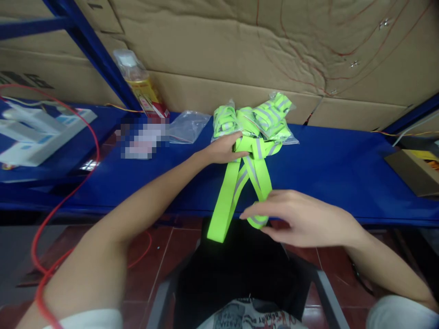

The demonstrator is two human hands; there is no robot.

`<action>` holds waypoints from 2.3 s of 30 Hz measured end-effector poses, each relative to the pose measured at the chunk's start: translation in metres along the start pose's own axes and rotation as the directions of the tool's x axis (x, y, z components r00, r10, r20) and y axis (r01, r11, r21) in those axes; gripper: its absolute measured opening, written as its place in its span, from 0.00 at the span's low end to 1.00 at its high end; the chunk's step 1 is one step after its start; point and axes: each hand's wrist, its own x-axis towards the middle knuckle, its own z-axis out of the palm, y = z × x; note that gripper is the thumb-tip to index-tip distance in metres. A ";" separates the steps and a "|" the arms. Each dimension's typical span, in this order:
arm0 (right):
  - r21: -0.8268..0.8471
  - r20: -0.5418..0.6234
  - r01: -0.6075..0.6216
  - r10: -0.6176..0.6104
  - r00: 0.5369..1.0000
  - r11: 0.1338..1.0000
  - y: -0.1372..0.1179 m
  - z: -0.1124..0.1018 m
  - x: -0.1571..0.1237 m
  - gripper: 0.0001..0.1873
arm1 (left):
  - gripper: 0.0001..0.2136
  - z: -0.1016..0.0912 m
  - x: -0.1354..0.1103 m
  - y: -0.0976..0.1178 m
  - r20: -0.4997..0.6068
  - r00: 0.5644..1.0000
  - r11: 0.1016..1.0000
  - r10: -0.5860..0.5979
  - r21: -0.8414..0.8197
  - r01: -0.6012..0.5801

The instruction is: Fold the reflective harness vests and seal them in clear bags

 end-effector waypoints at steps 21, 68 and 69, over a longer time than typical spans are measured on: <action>-0.405 -0.601 -0.183 -0.110 0.792 0.896 -0.004 0.002 -0.083 0.41 | 0.33 0.002 0.003 -0.004 0.035 0.999 0.999 -0.002 0.039 0.001; -0.534 -0.489 0.025 -0.333 0.806 0.845 0.012 0.073 -0.093 0.13 | 0.37 0.003 0.006 -0.006 0.026 0.999 0.997 -0.036 0.068 0.034; -0.522 -0.502 0.009 -0.315 0.805 0.853 0.012 0.073 -0.095 0.14 | 0.38 0.003 0.006 -0.005 0.032 0.999 0.997 -0.040 0.068 0.037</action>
